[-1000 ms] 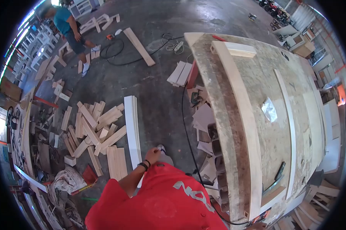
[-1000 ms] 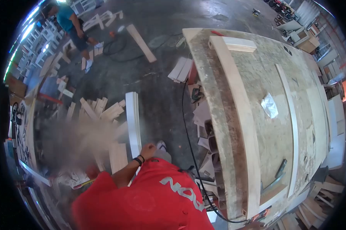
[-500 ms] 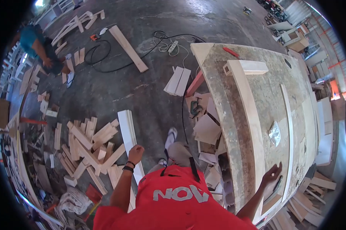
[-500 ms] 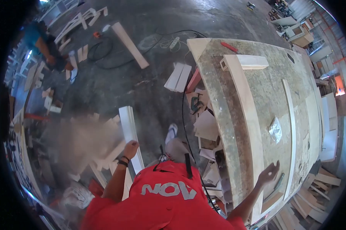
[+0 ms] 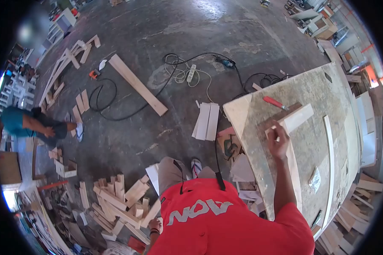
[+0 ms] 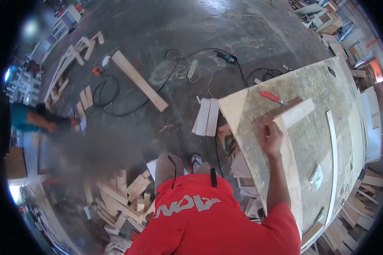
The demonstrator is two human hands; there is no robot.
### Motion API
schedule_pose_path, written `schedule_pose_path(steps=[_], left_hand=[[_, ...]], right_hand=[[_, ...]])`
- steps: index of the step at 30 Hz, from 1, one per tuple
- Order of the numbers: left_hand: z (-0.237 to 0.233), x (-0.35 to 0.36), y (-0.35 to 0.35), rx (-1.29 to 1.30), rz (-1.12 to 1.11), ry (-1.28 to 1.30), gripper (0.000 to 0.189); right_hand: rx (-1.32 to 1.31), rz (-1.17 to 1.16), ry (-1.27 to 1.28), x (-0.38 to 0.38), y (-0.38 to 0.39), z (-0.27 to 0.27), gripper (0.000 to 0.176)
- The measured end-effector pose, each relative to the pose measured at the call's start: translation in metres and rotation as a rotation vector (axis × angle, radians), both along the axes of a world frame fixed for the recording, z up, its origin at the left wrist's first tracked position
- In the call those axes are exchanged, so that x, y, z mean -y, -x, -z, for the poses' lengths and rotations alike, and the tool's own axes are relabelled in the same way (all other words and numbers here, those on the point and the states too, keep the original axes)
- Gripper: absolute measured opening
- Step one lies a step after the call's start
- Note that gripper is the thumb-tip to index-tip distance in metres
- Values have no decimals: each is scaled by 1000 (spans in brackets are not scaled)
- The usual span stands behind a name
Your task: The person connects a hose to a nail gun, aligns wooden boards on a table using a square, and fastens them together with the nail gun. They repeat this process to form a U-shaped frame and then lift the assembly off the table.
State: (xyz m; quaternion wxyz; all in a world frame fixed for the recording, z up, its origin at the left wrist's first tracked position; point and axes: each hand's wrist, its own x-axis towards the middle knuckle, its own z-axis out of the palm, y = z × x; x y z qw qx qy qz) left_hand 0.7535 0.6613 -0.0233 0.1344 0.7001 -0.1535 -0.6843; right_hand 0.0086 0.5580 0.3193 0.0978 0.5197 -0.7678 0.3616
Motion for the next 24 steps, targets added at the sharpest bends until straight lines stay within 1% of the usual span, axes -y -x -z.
schedule_pose_path(steps=[1, 2, 4, 5, 6, 7, 9, 10, 11, 12, 14, 15, 17, 18, 19, 20, 21, 22, 23, 24], left_hand=[[-8, 15, 8, -274, -207, -126, 21], [-4, 34, 21, 14, -51, -82, 20], [23, 87, 25, 119, 77, -83, 20], [31, 127, 30, 132, 108, -67, 19], [39, 168, 37, 130, 131, -50, 19], [47, 217, 40, 118, 142, -22, 19], [52, 317, 49, 72, 130, 32, 18], [51, 371, 52, 34, 103, 62, 18], [50, 427, 51, -23, 63, 97, 18], [51, 482, 51, -102, 15, 133, 17], [45, 589, 50, -299, -56, 179, 17], [42, 640, 54, -363, -53, 194, 17], [3, 754, 72, -57, 13, 294, 18], [-16, 800, 87, 30, 43, 324, 18], [-35, 835, 102, 90, 71, 353, 19], [-45, 859, 118, 124, 127, 387, 19], [-48, 884, 127, 159, 181, 421, 19], [-46, 904, 140, 221, 265, 492, 20], [-42, 912, 155, 226, 280, 491, 20], [-21, 916, 157, 57, 245, 452, 20]], right_hand=[[5, -71, 7, 35, -7, 2, 29], [4, -44, 1, 66, -14, 3, 29], [125, -123, -155, 124, -24, 8, 29], [123, -100, -156, 147, -25, 15, 29], [118, -136, -180, 171, -26, 23, 29], [117, -167, -199, 196, -32, 28, 30], [144, -95, -207, 239, -46, 36, 30], [221, -65, -229, 257, -52, 48, 31], [300, -38, -248, 276, -58, 52, 32], [293, -17, -246, 297, -61, 48, 32], [379, -92, -366, 327, -72, 42, 33], [385, -53, -357, 337, -73, 40, 33], [428, -19, -435, 359, -69, 40, 35], [473, 9, -437, 365, -65, 47, 36], [482, 38, -431, 373, -60, 48, 36], [553, 73, -419, 383, -55, 50, 37], [621, 104, -407, 391, -48, 52, 39], [630, 120, -406, 398, -40, 58, 39], [700, 146, -397, 407, -30, 68, 42], [770, 168, -384, 417, -18, 80, 45]])
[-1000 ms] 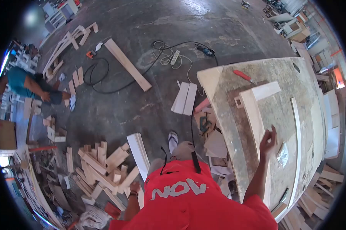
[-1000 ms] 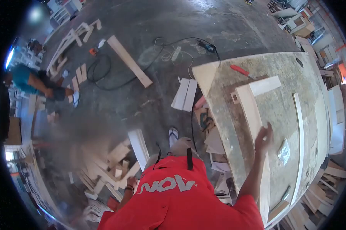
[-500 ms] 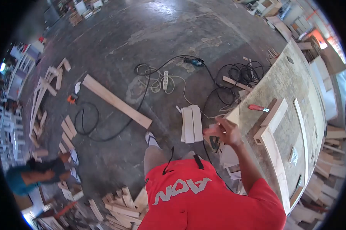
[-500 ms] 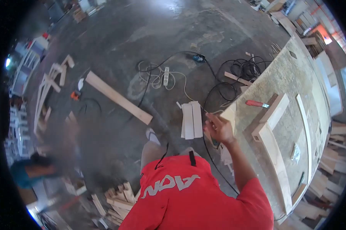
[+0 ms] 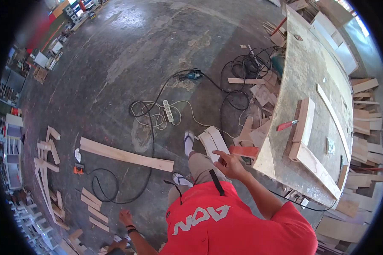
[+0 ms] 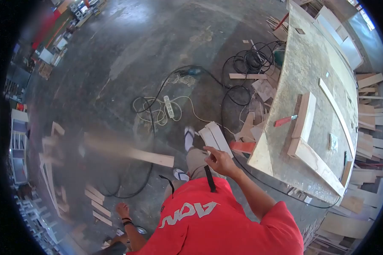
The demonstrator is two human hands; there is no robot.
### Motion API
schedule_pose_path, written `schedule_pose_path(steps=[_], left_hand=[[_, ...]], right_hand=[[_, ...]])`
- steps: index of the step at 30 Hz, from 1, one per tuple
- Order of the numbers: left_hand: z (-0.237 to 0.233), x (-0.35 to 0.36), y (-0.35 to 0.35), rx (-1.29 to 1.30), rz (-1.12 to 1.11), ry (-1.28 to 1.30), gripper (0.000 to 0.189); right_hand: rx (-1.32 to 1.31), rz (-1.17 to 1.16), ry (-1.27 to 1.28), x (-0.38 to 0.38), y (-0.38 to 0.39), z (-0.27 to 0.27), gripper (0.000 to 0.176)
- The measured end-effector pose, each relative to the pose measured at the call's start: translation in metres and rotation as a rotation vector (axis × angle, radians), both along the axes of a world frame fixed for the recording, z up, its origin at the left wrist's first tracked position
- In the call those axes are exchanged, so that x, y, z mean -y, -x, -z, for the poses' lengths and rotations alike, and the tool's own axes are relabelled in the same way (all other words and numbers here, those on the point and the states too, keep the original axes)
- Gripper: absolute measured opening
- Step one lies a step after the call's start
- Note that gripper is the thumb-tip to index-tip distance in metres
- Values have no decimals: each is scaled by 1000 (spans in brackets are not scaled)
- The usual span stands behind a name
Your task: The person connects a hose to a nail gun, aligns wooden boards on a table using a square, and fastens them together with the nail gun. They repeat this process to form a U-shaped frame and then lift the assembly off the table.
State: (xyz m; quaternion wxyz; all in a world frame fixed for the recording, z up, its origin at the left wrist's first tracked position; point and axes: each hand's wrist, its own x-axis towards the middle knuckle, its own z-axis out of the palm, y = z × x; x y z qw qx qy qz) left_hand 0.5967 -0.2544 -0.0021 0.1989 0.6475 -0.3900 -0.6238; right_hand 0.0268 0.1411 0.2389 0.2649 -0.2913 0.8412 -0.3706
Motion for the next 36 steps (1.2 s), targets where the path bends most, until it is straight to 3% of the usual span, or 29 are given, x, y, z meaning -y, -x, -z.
schedule_pose_path(steps=[1, 2, 4, 5, 6, 7, 8, 9, 10, 11, 13, 17, 19, 20, 22, 23, 25, 26, 31, 36], left_hand=[[10, 10, 12, -162, 5, -61, 20], [13, 9, 34, 87, 462, 323, 15], [15, -17, 85, 167, 512, 183, 14], [14, -26, 113, -1, 77, -321, 14], [22, -28, 132, 139, 307, -328, 17], [33, -31, 150, 279, 536, -338, 23], [32, -36, 173, 304, 548, -347, 23], [34, -45, 203, 535, 731, -171, 24], [37, -50, 236, 758, 911, 16, 26], [30, -47, 266, 782, 929, 0, 26], [15, -37, 344, 694, 995, 180, 31], [42, -18, 458, 591, 1004, 97, 36], [80, -20, 500, 628, 1238, 55, 54], [104, -25, 512, 629, 1255, 47, 54], [154, -36, 530, 672, 1544, 233, 79], [177, -39, 545, 657, 1560, 231, 79], [170, -46, 609, 997, 1490, 194, 97], [177, -42, 615, 1012, 1497, 190, 97], [212, -11, 637, 882, 1508, 357, 99], [227, -3, 655, 830, 1475, 348, 100]], right_hand=[[11, 15, 5, 10, 14, 14, 45], [89, 69, 46, 20, 31, 30, 48], [189, 148, 92, 36, 66, 66, 51], [382, 307, 158, 45, 90, 86, 52], [574, 465, 227, 53, 116, 105, 52], [590, 486, 228, 60, 144, 123, 52], [773, 714, 312, 64, 170, 141, 52], [946, 944, 392, 64, 194, 164, 52], [981, 1022, 424, 56, 215, 206, 50], [1001, 1048, 410, 51, 231, 238, 50], [954, 1338, 457, 44, 273, 296, 48], [895, 1353, 186, 25, 322, 412, 51], [785, 1161, -110, 14, 337, 480, 58], [787, 1179, -117, 11, 346, 522, 58], [506, 979, -293, -2, 352, 608, 66], [498, 996, -300, -8, 360, 638, 66], [552, 864, -402, -3, 388, 668, 74], [568, 866, -403, -5, 391, 693, 74], [420, 945, -562, -22, 419, 822, 86], [532, 1036, -559, -16, 423, 861, 96]])
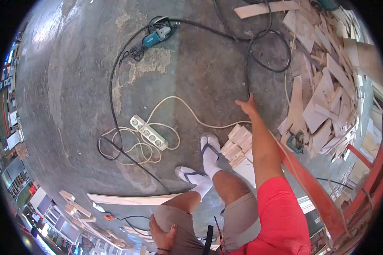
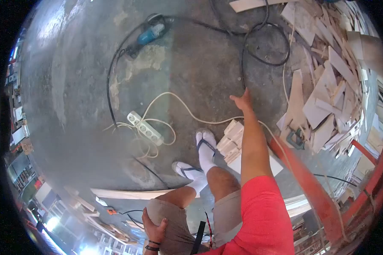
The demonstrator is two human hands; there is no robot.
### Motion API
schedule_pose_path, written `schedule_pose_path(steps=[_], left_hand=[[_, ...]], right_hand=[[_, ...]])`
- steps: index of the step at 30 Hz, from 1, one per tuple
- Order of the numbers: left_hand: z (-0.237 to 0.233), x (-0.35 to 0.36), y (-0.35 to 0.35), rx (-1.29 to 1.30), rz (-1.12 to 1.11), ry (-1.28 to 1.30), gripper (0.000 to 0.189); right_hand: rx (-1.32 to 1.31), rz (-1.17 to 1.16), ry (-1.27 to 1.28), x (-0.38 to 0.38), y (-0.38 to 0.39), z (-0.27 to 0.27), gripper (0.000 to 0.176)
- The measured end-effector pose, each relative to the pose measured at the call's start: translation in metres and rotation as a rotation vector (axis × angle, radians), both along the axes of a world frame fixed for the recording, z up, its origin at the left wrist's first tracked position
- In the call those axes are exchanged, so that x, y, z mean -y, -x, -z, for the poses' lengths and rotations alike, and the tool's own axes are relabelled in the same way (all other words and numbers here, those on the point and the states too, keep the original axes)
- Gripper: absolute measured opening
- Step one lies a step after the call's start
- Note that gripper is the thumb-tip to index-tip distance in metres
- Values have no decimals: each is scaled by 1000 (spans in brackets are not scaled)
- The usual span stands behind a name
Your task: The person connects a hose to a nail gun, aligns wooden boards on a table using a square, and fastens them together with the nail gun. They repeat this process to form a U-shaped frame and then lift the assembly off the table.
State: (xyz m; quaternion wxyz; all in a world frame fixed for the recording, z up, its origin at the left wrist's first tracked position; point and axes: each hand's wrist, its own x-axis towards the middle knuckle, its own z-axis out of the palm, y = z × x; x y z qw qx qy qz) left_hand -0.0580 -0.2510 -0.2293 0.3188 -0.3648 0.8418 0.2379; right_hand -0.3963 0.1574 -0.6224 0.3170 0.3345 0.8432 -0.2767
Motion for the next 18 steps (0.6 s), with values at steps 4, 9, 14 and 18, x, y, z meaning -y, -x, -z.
schedule_pose_path(steps=[4, 9, 14, 18], left_hand=[[-5, 5, 4, 6, 30, -43, 100], [-28, 0, -13, -47, 179, -49, 100], [-68, -16, -30, 129, 275, -45, 94], [-78, 7, -67, 190, 412, -124, 67]], right_hand=[[-113, 70, 124, 4, 1, 5, 73], [-545, -97, 50, 45, -26, -154, 37], [-738, -119, 60, 81, -110, -403, 27], [-737, -137, 145, 103, -198, -585, 23]])
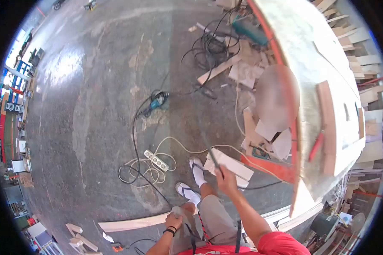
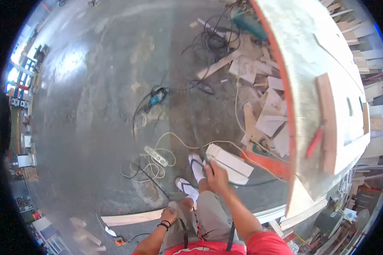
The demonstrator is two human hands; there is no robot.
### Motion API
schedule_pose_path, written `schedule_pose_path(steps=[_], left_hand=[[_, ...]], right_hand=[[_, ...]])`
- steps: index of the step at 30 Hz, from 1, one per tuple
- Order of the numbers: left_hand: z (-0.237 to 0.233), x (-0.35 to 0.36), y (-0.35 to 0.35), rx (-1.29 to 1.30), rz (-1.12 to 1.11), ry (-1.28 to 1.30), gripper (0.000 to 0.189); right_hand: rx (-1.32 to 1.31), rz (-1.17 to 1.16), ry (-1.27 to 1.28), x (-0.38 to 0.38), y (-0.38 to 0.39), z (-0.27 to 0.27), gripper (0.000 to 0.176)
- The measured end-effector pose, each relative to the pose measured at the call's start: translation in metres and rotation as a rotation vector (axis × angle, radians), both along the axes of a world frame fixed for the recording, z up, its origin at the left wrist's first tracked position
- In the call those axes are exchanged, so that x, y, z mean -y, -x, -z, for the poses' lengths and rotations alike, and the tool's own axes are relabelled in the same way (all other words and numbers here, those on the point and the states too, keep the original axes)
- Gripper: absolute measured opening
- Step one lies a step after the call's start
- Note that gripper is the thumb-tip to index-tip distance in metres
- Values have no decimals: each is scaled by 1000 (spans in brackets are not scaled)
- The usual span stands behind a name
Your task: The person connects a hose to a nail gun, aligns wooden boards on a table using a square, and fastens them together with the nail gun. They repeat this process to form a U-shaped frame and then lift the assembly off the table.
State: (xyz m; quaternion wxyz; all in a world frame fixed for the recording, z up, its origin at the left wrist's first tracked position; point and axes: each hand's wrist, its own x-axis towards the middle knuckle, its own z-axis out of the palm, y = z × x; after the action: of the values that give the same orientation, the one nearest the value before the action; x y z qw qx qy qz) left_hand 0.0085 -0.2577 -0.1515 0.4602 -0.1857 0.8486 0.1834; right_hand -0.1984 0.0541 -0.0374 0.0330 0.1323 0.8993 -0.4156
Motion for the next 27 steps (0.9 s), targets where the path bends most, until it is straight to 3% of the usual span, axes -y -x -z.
schedule_pose_path(steps=[1, 3, 5, 7, 9, 13, 14, 16, 17, 18, 19, 20, 23, 25, 26, 27], left_hand=[[4, 4, 4, -29, 12, -3, 67], [38, 5, 15, -277, 381, -248, 57], [2, -21, 72, 24, -618, -640, 61], [-110, -76, 138, -12, -1007, -929, 78], [-183, -112, 180, 46, -973, -1123, 90], [-251, -171, 215, 263, -978, -1599, 88], [-274, -188, 217, 267, -971, -1588, 88], [-312, -222, 202, 236, -1062, -1494, 67], [-293, -230, 188, 248, -1048, -1483, 67], [-254, -239, 180, 251, -927, -1429, 53], [-255, -252, 154, 266, -810, -1363, 41], [-255, -266, 116, 123, -955, -1197, 33], [-223, -245, 9, 96, -894, -1137, 36], [-186, -208, -59, 280, -982, -1056, 38], [-177, -194, -94, 207, -919, -925, 38], [-190, -185, -120, 249, -896, -865, 39]], right_hand=[[35, -2, 37, 5, -18, -45, 23], [40, 1, 78, 9, -61, -119, 23], [98, -24, 103, 14, -110, -164, 22], [17, -74, 130, 13, -159, -199, 22], [-48, -123, 155, 9, -206, -241, 22], [-45, -290, 208, -12, -301, -305, 19], [-17, -319, 176, -19, -329, -312, 21], [-1, -301, 169, -35, -383, -321, 22], [11, -296, 149, -46, -409, -324, 23], [-9, -257, 112, -59, -436, -325, 23], [2, -225, 122, -74, -466, -326, 23], [53, -251, 52, -92, -494, -326, 23], [200, -198, -75, -140, -577, -315, 24], [326, -148, -133, -165, -637, -283, 20], [301, -151, -236, -171, -663, -265, 19], [283, -158, -340, -179, -683, -253, 19]])
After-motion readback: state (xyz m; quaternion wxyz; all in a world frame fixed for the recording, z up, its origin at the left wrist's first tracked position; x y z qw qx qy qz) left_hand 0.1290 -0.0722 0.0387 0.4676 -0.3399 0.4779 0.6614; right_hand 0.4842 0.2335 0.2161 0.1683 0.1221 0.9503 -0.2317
